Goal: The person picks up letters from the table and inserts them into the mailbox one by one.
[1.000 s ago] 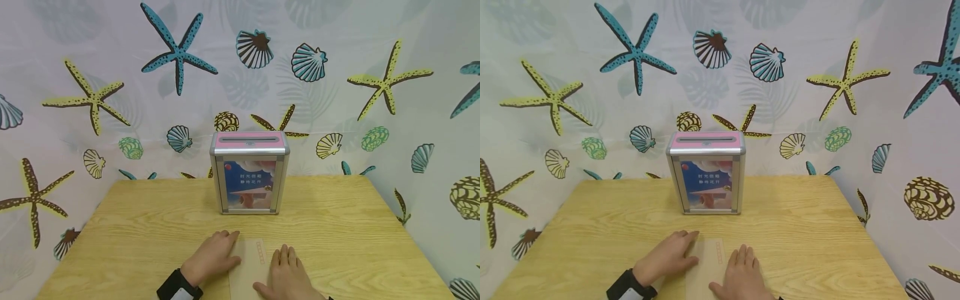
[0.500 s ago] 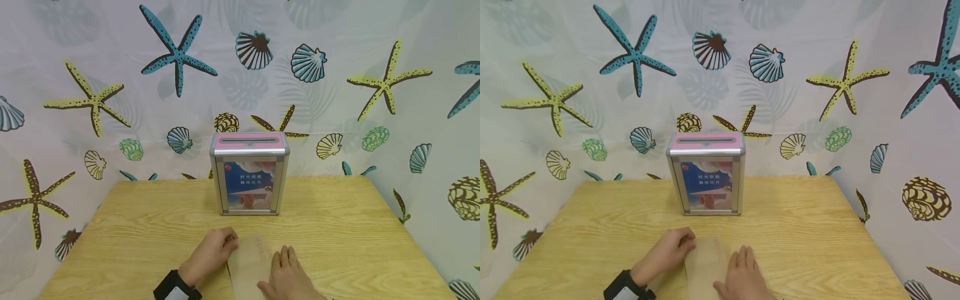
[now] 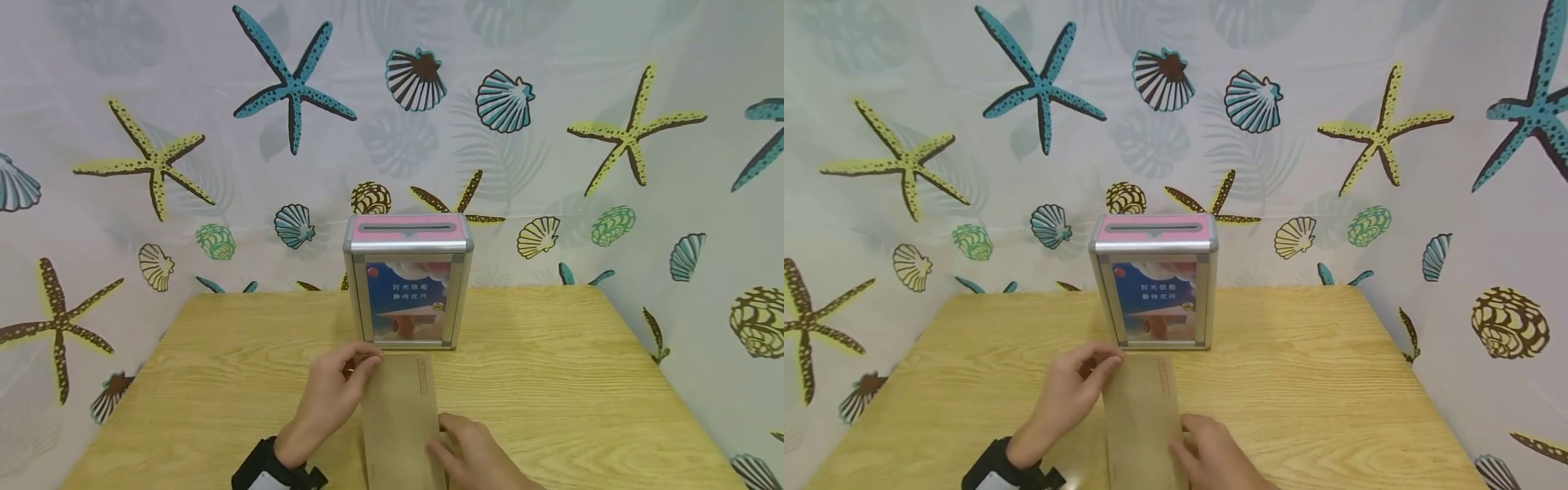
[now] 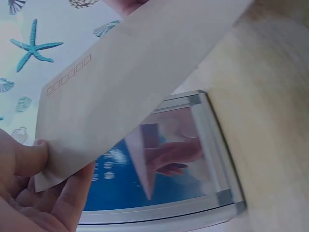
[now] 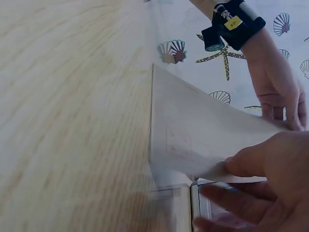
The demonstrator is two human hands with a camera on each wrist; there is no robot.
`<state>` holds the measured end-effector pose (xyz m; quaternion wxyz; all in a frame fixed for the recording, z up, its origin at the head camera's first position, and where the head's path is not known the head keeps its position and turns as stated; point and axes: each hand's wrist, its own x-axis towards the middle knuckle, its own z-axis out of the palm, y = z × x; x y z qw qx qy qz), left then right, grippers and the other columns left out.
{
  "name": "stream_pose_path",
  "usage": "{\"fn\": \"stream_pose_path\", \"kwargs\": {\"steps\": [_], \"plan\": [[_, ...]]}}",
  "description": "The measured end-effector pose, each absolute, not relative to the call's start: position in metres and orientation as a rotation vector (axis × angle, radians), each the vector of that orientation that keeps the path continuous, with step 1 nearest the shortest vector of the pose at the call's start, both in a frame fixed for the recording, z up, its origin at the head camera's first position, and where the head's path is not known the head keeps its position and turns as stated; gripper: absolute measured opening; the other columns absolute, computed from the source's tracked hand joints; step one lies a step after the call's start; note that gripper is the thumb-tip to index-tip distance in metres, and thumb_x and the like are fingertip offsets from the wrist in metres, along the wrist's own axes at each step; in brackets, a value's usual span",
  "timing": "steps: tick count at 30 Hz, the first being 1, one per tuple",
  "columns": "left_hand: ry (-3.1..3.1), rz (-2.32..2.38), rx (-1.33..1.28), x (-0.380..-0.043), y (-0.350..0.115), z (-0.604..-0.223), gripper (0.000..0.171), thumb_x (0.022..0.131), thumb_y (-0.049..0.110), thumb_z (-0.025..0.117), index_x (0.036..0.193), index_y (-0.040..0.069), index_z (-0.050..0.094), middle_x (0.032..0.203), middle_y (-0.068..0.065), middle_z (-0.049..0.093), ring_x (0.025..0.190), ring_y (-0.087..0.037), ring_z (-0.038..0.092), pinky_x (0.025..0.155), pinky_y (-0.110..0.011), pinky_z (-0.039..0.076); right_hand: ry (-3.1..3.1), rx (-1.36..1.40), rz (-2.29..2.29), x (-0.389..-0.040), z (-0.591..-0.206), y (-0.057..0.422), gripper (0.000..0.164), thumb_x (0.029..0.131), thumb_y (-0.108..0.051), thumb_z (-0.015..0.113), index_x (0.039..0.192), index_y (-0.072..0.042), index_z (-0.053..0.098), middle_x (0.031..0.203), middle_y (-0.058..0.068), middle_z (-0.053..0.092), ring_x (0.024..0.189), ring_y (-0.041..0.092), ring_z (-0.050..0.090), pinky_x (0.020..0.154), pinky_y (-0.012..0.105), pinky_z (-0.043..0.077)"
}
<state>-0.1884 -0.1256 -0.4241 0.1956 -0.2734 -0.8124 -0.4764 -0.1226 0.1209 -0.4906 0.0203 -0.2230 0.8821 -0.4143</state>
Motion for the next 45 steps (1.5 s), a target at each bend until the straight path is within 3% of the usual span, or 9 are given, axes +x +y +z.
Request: {"fn": "stream_pose_path", "kwargs": {"steps": [2,11,14,20,25,30,37,45], "plan": [[-2.186,-1.328,-0.796,-0.186,-0.127,-0.417,0.013,0.094,0.007,0.073,0.102,0.017,0.075,0.087,0.004,0.073,0.064,-0.002,0.057,0.053,-0.021,0.049,2.706,-0.73,-1.357,-0.123,-0.489,0.123,0.017,0.104,-0.023,0.062,0.102,-0.007,0.066,0.104,0.013,0.076,0.099,0.033,0.074,0.08,0.036,0.063],[-1.998,-1.395,-0.872,-0.172,-0.126,-0.393,0.016,0.093,0.001,0.072,0.102,0.014,0.074,0.1,-0.001,0.073,0.081,-0.009,0.069,0.066,-0.019,0.058,2.659,-0.823,-1.529,-0.124,-0.489,0.126,0.017,0.104,-0.01,0.06,0.105,0.004,0.069,0.1,0.017,0.077,0.09,0.027,0.077,0.078,0.023,0.062],[-1.933,-1.427,-0.9,-0.168,-0.123,-0.39,0.019,0.092,-0.005,0.072,0.103,0.011,0.074,0.097,-0.006,0.073,0.074,-0.01,0.067,0.062,-0.018,0.056,2.639,-0.79,-1.562,-0.124,-0.489,0.124,0.016,0.103,-0.01,0.061,0.105,0.003,0.071,0.102,0.016,0.077,0.092,0.029,0.077,0.08,0.023,0.061],[-1.866,-1.532,-0.976,-0.162,-0.114,-0.392,0.044,0.089,-0.012,0.071,0.129,0.002,0.06,0.091,-0.013,0.068,0.062,-0.011,0.061,0.053,-0.018,0.051,2.589,-0.772,-1.675,-0.122,-0.49,0.122,0.018,0.102,-0.01,0.062,0.111,0.003,0.072,0.109,0.018,0.076,0.1,0.03,0.076,0.084,0.028,0.061],[-1.893,-1.551,-0.995,-0.161,-0.108,-0.401,0.064,0.088,-0.011,0.073,0.145,0.0,0.046,0.089,-0.013,0.067,0.07,-0.014,0.067,0.056,-0.021,0.055,2.648,-0.827,-1.761,-0.123,-0.488,0.12,0.017,0.101,-0.007,0.064,0.11,0.004,0.073,0.104,0.017,0.077,0.097,0.024,0.077,0.081,0.028,0.062],[-1.979,-1.502,-1.062,-0.161,-0.105,-0.416,0.048,0.091,-0.006,0.072,0.135,0.0,0.053,0.11,-0.019,0.072,0.091,-0.026,0.077,0.069,-0.025,0.063,2.732,-0.905,-1.866,-0.126,-0.484,0.119,0.015,0.096,0.003,0.065,0.109,0.008,0.071,0.099,0.017,0.077,0.091,0.015,0.076,0.075,0.028,0.063],[-2.114,-1.326,-1.162,-0.164,-0.108,-0.435,0.034,0.095,0.003,0.07,0.127,0.011,0.066,0.115,-0.007,0.075,0.101,-0.019,0.075,0.083,-0.024,0.06,2.706,-0.987,-2.084,-0.132,-0.476,0.121,0.021,0.094,0.012,0.064,0.114,0.009,0.07,0.106,0.023,0.076,0.095,0.012,0.076,0.073,0.031,0.063],[-2.224,-1.307,-1.129,-0.169,-0.116,-0.444,0.034,0.093,0.004,0.071,0.125,0.016,0.067,0.113,-0.004,0.076,0.096,-0.013,0.076,0.077,-0.023,0.061,2.71,-0.994,-2.096,-0.133,-0.468,0.127,0.023,0.094,0.013,0.064,0.114,0.006,0.071,0.106,0.022,0.076,0.095,0.013,0.076,0.074,0.031,0.064]]}}
